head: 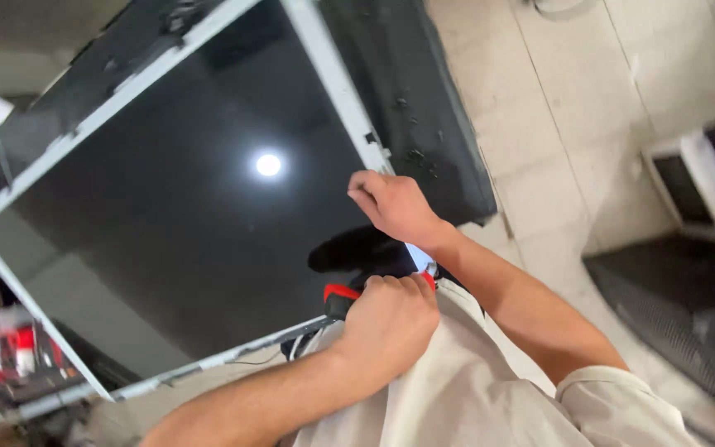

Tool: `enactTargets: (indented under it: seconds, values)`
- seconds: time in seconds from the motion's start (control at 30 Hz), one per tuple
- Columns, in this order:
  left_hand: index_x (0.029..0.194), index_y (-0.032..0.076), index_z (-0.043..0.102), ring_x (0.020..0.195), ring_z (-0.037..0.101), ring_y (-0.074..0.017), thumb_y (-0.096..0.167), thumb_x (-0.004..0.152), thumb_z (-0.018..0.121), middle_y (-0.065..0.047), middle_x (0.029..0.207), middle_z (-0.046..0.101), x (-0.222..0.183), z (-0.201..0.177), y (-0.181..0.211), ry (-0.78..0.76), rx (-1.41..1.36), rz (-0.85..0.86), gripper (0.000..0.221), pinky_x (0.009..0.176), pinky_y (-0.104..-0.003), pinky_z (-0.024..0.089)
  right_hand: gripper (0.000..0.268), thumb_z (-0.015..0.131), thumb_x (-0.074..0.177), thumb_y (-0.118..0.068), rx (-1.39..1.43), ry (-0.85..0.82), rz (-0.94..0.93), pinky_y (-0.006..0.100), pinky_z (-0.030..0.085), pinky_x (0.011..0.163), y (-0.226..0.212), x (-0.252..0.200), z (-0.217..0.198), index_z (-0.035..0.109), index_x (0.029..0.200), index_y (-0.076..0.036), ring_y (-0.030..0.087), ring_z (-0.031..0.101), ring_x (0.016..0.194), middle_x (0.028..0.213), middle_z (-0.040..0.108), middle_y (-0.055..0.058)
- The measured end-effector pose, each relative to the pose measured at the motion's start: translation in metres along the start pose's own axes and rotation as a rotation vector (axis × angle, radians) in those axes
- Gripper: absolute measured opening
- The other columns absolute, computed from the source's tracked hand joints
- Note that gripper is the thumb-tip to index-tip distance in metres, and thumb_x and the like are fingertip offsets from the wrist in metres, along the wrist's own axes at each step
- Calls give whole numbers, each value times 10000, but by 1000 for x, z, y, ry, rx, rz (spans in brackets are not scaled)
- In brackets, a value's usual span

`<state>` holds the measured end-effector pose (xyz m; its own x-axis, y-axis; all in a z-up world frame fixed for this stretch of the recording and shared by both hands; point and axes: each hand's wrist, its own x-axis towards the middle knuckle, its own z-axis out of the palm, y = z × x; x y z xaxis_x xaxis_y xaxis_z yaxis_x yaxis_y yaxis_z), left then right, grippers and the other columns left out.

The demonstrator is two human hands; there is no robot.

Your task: Removing screws from the frame of a television using a screwdriver to disassemble it for repair.

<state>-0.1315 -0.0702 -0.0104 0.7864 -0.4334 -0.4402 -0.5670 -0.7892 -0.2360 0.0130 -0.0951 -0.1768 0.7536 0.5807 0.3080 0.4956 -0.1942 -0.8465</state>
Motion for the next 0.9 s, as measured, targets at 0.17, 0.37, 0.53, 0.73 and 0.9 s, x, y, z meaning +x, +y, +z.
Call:
enactTargets:
  seconds: [0.17, 0.37, 0.53, 0.73, 0.9]
  values:
    - [963, 72, 687, 490, 510, -130, 180, 959, 662, 41, 618, 566, -6, -3, 2, 61, 12, 6, 111, 459, -324, 337, 50, 609, 1134, -178, 419, 118, 303, 307, 483, 843, -1, -14, -13, 624, 1103, -141, 130, 574, 848, 1051, 667, -20]
    - [1159, 0, 754, 527, 582, -141, 194, 819, 684, 18, 667, 643, -8, 6, 2, 48, 68, 30, 397, 479, -317, 403, 76, 690, 1034, -215, 1340, 511, 748, 298, 405, 778, 10, -64, -72, 638, 1017, -162, 150, 531, 820, 1009, 722, 133]
    - [1273, -8, 758, 545, 634, -165, 245, 795, 709, -19, 720, 703, -9, 9, -2, 19, 82, 73, 542, 491, -329, 464, 113, 769, 915, -200, 1439, 597, 835, 302, 446, 843, 29, -142, -57, 665, 945, -166, 169, 597, 905, 908, 606, -2]
    - [1135, 16, 725, 549, 622, -149, 260, 849, 666, 32, 681, 640, -6, 5, -7, 39, 82, 43, 381, 468, -320, 434, 112, 806, 934, -146, 383, 204, 847, 273, 304, 531, -32, -161, -54, 869, 1023, -170, 58, 300, 549, 533, 386, -76]
    - [1173, 32, 723, 532, 616, -122, 264, 890, 666, 53, 673, 644, -6, -2, -9, -37, 60, 52, 371, 463, -300, 436, 101, 789, 949, -101, -36, 177, 297, 283, 461, 562, -16, -177, -34, 835, 1010, -167, 126, 680, 667, 749, 754, -41]
